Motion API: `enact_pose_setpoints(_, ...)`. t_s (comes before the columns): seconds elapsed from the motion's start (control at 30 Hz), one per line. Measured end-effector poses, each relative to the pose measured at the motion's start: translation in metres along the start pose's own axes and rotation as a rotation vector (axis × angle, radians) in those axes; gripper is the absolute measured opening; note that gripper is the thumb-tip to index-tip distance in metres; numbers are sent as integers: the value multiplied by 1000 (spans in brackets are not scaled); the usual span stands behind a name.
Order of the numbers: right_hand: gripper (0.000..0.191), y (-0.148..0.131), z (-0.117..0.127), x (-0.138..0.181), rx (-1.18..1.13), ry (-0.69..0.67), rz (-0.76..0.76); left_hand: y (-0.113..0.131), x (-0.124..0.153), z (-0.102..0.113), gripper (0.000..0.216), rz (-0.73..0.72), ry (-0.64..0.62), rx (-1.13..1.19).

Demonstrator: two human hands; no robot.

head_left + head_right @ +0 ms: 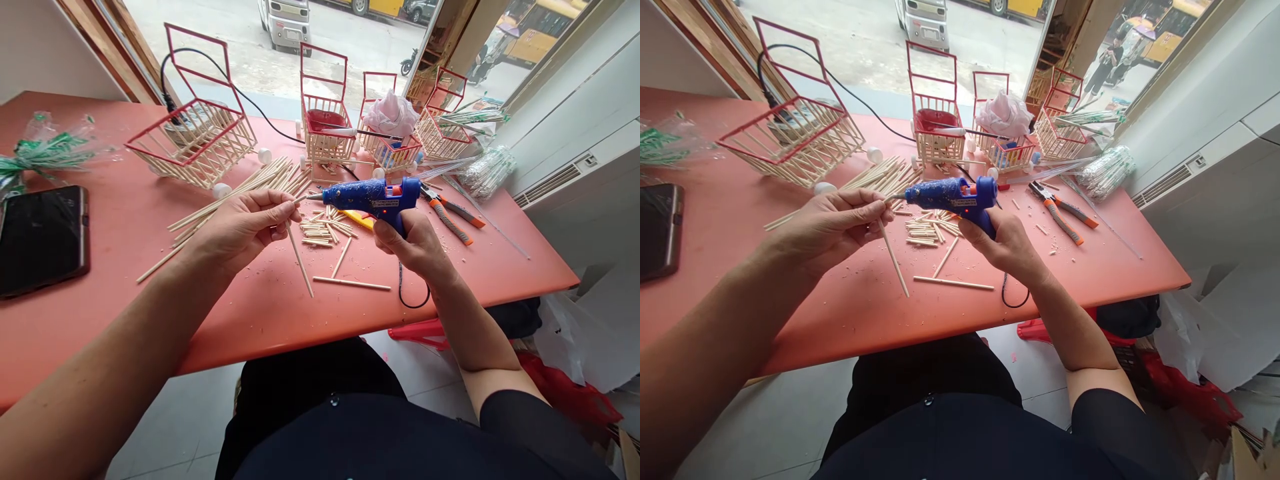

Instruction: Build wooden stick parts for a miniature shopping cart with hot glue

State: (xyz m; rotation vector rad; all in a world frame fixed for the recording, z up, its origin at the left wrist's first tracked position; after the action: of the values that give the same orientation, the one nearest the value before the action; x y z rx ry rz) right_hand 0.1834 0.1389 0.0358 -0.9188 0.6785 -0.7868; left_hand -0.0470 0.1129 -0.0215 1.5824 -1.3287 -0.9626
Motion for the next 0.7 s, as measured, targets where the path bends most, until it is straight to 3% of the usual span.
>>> enact_pose_setpoints(0.7,63,4,4,0,-5,34,-9,-1,0,-1,49,-2,-29,-20)
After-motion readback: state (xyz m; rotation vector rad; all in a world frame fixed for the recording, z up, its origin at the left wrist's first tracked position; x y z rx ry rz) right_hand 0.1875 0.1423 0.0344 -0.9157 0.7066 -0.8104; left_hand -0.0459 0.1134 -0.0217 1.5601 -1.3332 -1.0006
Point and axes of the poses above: each hand's wrist, its own x-axis away from the middle knuckle, its own z-axis out of the back of the hand, y = z × x, the point moved 10 cm from there along -x, towards the middle knuckle, and after that the axes turned 8 degrees about -z, right-handed, at the moved point
